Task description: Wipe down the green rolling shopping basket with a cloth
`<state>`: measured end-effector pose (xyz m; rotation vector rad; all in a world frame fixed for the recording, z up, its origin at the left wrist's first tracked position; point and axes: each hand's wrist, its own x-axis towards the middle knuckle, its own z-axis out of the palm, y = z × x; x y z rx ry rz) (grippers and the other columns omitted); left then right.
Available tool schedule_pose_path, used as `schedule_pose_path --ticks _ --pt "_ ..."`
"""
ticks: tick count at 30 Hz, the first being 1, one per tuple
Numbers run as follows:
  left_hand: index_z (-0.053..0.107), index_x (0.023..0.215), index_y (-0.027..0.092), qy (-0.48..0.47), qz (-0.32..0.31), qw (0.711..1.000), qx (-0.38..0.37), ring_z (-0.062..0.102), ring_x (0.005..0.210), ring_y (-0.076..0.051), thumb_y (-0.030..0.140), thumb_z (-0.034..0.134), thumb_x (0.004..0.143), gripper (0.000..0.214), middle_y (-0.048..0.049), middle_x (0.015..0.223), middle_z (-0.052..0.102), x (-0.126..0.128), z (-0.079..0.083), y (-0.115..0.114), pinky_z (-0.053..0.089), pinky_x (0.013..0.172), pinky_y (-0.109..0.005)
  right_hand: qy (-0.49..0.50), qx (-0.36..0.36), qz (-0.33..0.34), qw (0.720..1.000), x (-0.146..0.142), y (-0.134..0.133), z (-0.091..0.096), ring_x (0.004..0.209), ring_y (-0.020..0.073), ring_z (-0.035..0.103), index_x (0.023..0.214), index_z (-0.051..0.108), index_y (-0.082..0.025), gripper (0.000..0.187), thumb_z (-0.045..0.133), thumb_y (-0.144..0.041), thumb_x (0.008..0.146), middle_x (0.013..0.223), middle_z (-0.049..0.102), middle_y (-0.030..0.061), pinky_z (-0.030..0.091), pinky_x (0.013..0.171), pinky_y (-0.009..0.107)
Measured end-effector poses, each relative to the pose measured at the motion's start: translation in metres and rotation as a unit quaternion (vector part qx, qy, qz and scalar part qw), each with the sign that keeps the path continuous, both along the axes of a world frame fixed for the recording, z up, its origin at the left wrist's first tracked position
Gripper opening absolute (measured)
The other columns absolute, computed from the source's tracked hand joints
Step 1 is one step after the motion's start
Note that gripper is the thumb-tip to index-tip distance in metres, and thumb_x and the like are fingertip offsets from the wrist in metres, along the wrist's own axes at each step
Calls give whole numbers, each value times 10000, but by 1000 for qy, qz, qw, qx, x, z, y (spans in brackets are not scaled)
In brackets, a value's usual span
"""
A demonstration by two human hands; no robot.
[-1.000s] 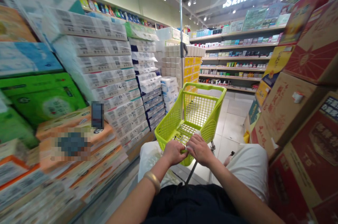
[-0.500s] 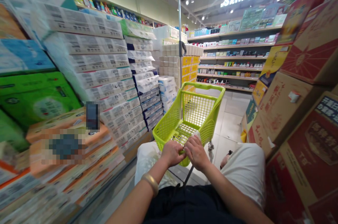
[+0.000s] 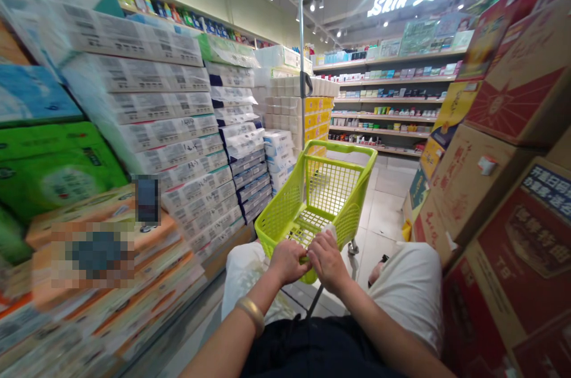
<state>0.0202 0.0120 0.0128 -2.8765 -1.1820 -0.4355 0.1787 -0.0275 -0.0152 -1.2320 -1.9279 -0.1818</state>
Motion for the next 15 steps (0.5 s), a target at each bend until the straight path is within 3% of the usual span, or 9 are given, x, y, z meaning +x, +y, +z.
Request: schedule_pose_path --ticks 2,5,9,12,15 --pt "659 634 201 -2 -1 1000 2 543 661 -164 431 524 817 324 -38 657 657 -2 -1 1 324 631 -291 -31 -3 31 999 -1 -4 0 1065 207 489 945 569 -237 149 422 -260 928 951 587 40 274 1101 465" --pt "651 618 204 -7 -8 1000 4 539 666 -158 413 531 819 314 -28 646 651 -2 -1 0 322 640 -290 -68 -6 53 996 21 8 10 1011 203 506 939 579 -240 157 426 -277 932 925 594 40 320 1072 441" --pt "634 585 198 -13 -3 1000 5 536 670 -161 434 540 815 343 -28 629 638 1 0 -1 323 637 -291 -27 -4 -9 1000 46 27 20 995 203 506 907 577 -228 210 375 -268 952 913 591 48 336 1058 444" --pt "636 590 200 -14 -4 1000 5 538 670 -163 421 546 806 322 -30 628 635 3 -1 -1 327 636 -292 5 2 -38 999 31 20 14 1020 205 501 889 569 -225 216 364 -248 950 914 582 47 311 1073 461" --pt "646 612 202 -11 -4 1000 4 543 672 -167 410 549 798 296 -34 645 646 1 -2 0 330 641 -297 4 4 -9 1000 6 3 3 1075 208 485 913 566 -229 184 384 -245 939 936 584 43 274 1095 469"
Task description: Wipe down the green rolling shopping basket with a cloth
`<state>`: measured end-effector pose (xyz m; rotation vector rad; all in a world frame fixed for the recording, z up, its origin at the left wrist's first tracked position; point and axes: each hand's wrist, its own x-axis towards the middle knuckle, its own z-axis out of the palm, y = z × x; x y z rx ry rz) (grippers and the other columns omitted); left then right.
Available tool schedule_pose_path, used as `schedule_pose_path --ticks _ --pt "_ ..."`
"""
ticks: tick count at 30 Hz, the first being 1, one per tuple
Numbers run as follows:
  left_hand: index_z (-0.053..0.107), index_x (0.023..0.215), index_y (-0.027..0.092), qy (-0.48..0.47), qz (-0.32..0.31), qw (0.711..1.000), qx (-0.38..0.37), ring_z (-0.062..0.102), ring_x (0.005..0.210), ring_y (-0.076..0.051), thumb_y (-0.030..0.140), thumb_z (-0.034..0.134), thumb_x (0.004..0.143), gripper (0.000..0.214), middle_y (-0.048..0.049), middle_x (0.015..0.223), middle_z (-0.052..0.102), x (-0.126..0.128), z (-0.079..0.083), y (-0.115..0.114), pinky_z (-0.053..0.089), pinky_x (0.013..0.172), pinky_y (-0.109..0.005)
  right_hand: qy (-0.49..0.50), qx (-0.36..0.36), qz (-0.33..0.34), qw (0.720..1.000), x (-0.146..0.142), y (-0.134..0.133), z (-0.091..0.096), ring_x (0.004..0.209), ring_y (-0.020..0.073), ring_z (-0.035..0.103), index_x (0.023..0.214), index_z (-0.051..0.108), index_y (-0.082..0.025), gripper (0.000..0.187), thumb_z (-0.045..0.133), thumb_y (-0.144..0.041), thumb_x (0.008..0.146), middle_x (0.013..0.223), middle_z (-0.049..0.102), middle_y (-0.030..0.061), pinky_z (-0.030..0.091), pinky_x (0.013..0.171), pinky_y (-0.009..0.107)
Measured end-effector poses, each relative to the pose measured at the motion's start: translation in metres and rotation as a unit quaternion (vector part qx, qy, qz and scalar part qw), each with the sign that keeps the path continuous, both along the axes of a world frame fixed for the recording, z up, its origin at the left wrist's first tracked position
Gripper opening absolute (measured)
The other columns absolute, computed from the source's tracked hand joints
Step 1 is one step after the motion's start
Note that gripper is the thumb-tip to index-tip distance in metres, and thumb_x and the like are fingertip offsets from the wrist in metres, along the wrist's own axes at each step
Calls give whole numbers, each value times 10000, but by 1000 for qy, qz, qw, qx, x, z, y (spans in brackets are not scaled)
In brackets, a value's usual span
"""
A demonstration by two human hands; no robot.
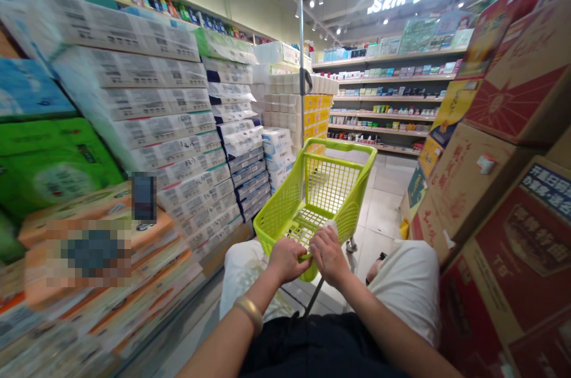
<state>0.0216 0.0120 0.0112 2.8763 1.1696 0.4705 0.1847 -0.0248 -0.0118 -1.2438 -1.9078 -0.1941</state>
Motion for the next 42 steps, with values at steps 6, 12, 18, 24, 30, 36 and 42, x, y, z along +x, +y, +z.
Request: schedule_pose_path --ticks 6,12,18,24,30,36,42 --pt "630 599 198 -6 -8 1000 -8 541 684 -169 405 538 812 310 -30 644 646 -4 1 0 324 647 -301 -64 -13 67 996 20 8 7 1009 207 504 937 576 -238 169 412 -280 937 934 593 44 324 1062 445" --pt "627 590 196 -6 -7 1000 -6 539 685 -165 414 551 813 321 -28 643 650 1 1 -1 320 646 -298 7 -8 -19 1000 33 22 13 1011 204 492 888 572 -222 237 348 -260 957 918 576 51 305 1074 464" --pt "650 620 203 -13 -9 1000 1 540 670 -162 388 565 797 269 -27 635 645 -2 -2 0 323 641 -300 -16 -7 43 999 -6 -7 -2 1035 200 491 918 572 -230 191 385 -260 940 920 584 40 271 1095 457" --pt "616 577 199 -23 -13 1000 -1 534 682 -167 387 573 794 291 -18 628 642 -2 -2 0 318 646 -309 -37 -10 21 999 40 25 15 971 200 512 897 576 -231 217 368 -260 952 890 588 42 326 1062 438" --pt "612 576 201 -33 -14 999 -3 530 676 -165 375 576 778 269 -21 617 629 0 -2 2 322 649 -309 4 -10 -24 1000 18 17 6 980 202 501 868 568 -229 228 358 -256 951 890 572 42 296 1077 468" --pt "617 588 204 -39 -21 999 0 525 670 -161 369 558 797 273 -20 620 630 -4 -3 5 326 649 -305 -67 -20 64 995 7 5 2 1015 205 496 936 581 -241 204 385 -295 944 918 585 41 302 1071 442" --pt "599 556 202 -43 -12 999 -9 533 676 -165 393 579 785 299 -17 617 632 0 0 3 319 648 -314 -29 -18 -15 999 50 37 19 935 195 518 877 586 -233 263 341 -269 963 870 585 39 331 1053 440"
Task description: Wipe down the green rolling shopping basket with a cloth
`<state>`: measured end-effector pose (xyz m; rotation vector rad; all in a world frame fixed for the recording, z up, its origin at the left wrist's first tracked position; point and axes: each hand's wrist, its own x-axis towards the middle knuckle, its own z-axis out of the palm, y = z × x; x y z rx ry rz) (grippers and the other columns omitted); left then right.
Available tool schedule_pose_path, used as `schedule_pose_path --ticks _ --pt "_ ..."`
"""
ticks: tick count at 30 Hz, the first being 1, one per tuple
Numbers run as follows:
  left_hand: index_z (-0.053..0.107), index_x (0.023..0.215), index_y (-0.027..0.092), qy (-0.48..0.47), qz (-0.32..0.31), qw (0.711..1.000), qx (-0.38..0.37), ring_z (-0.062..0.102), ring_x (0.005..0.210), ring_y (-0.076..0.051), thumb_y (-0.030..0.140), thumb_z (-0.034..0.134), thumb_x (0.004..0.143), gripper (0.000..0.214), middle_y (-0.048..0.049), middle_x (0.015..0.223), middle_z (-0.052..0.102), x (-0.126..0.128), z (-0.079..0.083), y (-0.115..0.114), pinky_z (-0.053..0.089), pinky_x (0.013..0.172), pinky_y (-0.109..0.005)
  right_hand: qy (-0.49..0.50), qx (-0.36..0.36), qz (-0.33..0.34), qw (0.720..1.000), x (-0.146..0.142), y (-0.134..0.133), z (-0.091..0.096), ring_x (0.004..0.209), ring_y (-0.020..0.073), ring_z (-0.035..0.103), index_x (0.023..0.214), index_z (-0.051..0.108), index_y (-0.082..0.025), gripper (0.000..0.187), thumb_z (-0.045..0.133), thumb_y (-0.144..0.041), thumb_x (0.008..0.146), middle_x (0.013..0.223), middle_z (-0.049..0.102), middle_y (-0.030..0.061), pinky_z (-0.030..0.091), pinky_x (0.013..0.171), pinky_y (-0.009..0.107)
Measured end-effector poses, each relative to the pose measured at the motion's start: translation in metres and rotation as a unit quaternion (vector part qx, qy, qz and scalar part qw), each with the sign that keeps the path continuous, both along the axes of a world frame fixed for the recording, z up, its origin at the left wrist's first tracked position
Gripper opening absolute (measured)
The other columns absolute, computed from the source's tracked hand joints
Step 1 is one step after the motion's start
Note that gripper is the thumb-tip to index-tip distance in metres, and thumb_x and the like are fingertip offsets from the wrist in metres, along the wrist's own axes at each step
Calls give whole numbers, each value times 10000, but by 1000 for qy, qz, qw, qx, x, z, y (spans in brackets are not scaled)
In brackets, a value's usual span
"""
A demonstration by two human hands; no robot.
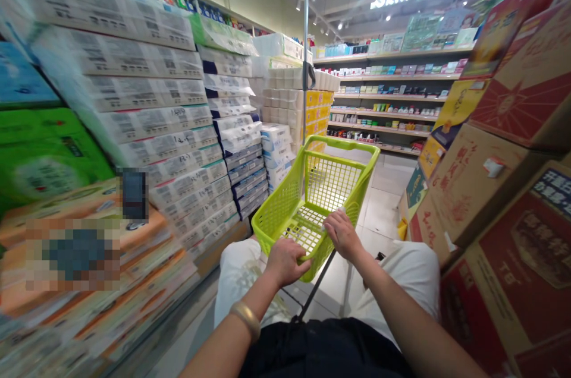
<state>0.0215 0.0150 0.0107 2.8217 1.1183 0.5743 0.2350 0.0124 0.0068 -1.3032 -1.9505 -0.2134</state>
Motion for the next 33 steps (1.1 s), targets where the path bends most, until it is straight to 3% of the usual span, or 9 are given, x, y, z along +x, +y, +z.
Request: schedule_pose_path --ticks 4,8,12,15,17,20,24,28,33 --pt "609 566 203 1 1 1000 4 532 675 -167 374 592 766 264 -21 614 629 0 -1 1 320 648 -316 35 9 -19 999 -26 -13 -10 999 204 497 871 582 -230 257 342 -265 957 893 576 46 307 1068 462" --pt "623 589 204 10 -5 1000 8 523 675 -162 357 576 777 247 -21 621 629 -3 -2 2 317 647 -306 3 -6 40 999 -49 -33 -16 1024 204 493 925 582 -243 213 372 -270 946 921 591 39 268 1091 457" --pt "614 575 199 16 -4 1000 2 517 673 -158 353 599 763 244 -18 616 624 -3 0 2 311 649 -300 -44 -12 78 996 -24 -21 -7 966 208 502 917 582 -241 216 377 -302 949 895 586 45 336 1037 428" --pt "604 561 196 11 -1 1000 0 518 682 -164 385 587 781 291 -23 616 623 -1 1 1 313 654 -305 -20 -13 32 999 -2 -5 -1 928 203 505 894 577 -237 263 332 -301 966 869 575 45 336 1035 435" --pt "601 560 197 8 -3 1000 -4 519 683 -166 392 581 787 300 -23 617 624 1 1 0 314 656 -307 10 -7 -7 1000 -2 -2 -2 947 204 501 876 576 -231 277 322 -296 968 874 570 46 319 1050 446" --pt "606 565 198 5 -4 1000 -7 522 679 -167 370 598 763 262 -24 611 623 1 1 1 315 655 -308 43 1 -32 999 -25 -14 -11 995 207 489 866 581 -228 275 328 -278 961 891 568 49 295 1069 454" --pt "622 586 199 -1 -11 1000 1 525 669 -163 352 571 778 251 -24 619 631 -2 0 2 323 657 -304 10 -5 27 1000 -51 -35 -17 1043 204 481 930 593 -236 242 355 -272 950 927 584 44 258 1091 448" --pt "602 570 193 8 -18 1000 11 530 679 -163 347 589 763 248 -14 613 626 -5 0 4 325 659 -301 -48 -8 74 996 -27 -23 -9 988 204 495 939 595 -232 222 384 -298 948 912 591 49 313 1048 417" --pt "578 552 193 4 -10 1000 14 524 684 -161 382 588 774 291 -8 603 609 -4 0 5 327 665 -298 -7 7 -10 1000 6 3 -2 966 209 492 900 584 -229 264 336 -289 967 888 577 49 314 1049 429"
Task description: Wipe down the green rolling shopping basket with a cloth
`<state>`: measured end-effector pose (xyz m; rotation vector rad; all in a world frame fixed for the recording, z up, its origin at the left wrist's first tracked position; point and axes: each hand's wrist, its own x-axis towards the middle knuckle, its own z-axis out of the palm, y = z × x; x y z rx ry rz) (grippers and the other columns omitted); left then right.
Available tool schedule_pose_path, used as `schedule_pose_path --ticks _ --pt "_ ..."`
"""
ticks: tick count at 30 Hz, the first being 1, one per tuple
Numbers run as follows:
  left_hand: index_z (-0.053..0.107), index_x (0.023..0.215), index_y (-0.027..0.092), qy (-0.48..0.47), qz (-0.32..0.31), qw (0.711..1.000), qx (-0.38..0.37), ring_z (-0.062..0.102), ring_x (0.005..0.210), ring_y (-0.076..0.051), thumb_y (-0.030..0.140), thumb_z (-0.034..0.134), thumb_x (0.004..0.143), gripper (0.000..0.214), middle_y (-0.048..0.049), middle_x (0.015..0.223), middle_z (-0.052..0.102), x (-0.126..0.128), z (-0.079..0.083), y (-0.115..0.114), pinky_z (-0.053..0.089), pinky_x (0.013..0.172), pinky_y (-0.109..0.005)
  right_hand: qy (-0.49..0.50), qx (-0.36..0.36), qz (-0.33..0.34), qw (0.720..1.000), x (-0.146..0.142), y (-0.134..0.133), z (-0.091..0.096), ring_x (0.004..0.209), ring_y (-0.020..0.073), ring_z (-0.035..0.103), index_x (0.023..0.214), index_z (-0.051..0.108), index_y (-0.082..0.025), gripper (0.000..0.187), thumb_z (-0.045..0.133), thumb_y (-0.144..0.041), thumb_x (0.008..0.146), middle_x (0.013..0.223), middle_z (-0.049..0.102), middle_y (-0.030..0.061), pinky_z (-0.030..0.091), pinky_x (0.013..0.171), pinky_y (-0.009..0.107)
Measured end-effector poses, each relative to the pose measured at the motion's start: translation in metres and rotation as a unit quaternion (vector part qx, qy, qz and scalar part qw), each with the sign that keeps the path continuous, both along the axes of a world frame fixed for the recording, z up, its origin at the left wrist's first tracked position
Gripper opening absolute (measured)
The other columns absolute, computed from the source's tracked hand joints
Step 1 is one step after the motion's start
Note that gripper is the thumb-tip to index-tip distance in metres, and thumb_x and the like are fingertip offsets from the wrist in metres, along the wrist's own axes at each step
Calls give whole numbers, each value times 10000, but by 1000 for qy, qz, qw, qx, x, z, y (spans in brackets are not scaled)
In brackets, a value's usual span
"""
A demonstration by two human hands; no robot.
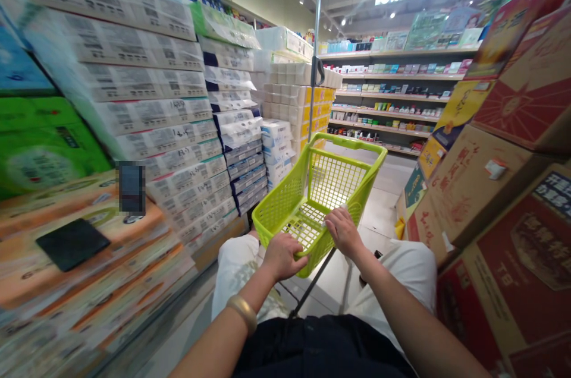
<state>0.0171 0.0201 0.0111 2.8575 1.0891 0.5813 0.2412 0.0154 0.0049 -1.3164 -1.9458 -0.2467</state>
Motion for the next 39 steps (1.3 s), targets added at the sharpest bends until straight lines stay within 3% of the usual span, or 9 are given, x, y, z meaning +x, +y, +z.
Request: schedule_pose_path --ticks 3,8,12,17,21,25,29,34,39 --pt "574 546 193 0 5 1000 2 521 682 -160 370 600 756 276 -7 596 607 0 1 1 324 668 -298 27 7 -29 999 -19 -7 -6 975 206 485 877 582 -226 270 332 -276 965 879 567 46 285 1069 439" --pt "590 557 201 4 -3 1000 -7 526 682 -156 327 609 730 215 3 596 614 -6 3 3 323 668 -295 0 -7 33 999 -58 -30 -12 1011 198 478 935 593 -233 244 355 -280 956 925 585 40 255 1082 426" --pt "595 557 200 13 2 1000 -16 535 702 -163 343 609 734 228 -3 608 622 -10 5 6 329 675 -295 -55 -11 62 997 -33 -19 -2 962 200 488 940 600 -233 256 358 -313 960 908 596 45 332 1012 388" --pt "608 581 202 25 3 999 -31 543 733 -172 369 589 754 241 -10 647 641 -10 6 9 341 700 -298 -23 -4 -15 1000 2 3 7 956 199 486 906 593 -224 286 325 -297 975 883 579 44 324 1031 391" --pt "624 605 205 38 18 998 -41 545 737 -182 382 588 739 225 -19 658 640 -12 7 13 352 708 -306 1 9 -60 998 -29 -3 -2 949 200 482 856 593 -220 297 325 -280 969 850 563 46 290 1056 409" --pt "635 625 206 46 24 998 -47 546 742 -191 376 597 718 197 -26 660 634 -20 9 19 366 720 -312 -4 13 -22 1000 -64 -15 -10 966 196 480 896 608 -237 269 351 -284 961 877 575 40 274 1056 405" --pt "638 643 208 42 23 997 -60 557 779 -189 374 609 713 182 -24 691 640 -30 11 24 386 743 -300 -65 4 33 997 -47 -8 -2 956 195 488 954 614 -241 245 381 -318 960 904 599 43 323 1007 367" --pt "657 697 215 59 30 994 -87 575 868 -203 351 601 716 148 -30 797 673 -39 17 30 409 814 -313 -61 1 -39 997 -8 10 9 955 196 489 932 614 -242 275 352 -315 974 895 598 41 321 1013 365" --pt "660 977 227 76 51 992 -88 577 965 -239 311 593 702 296 -49 969 689 -32 25 26 399 917 -374 -11 17 -123 992 -36 12 -1 962 205 472 856 600 -236 279 350 -293 967 860 569 43 266 1057 396"
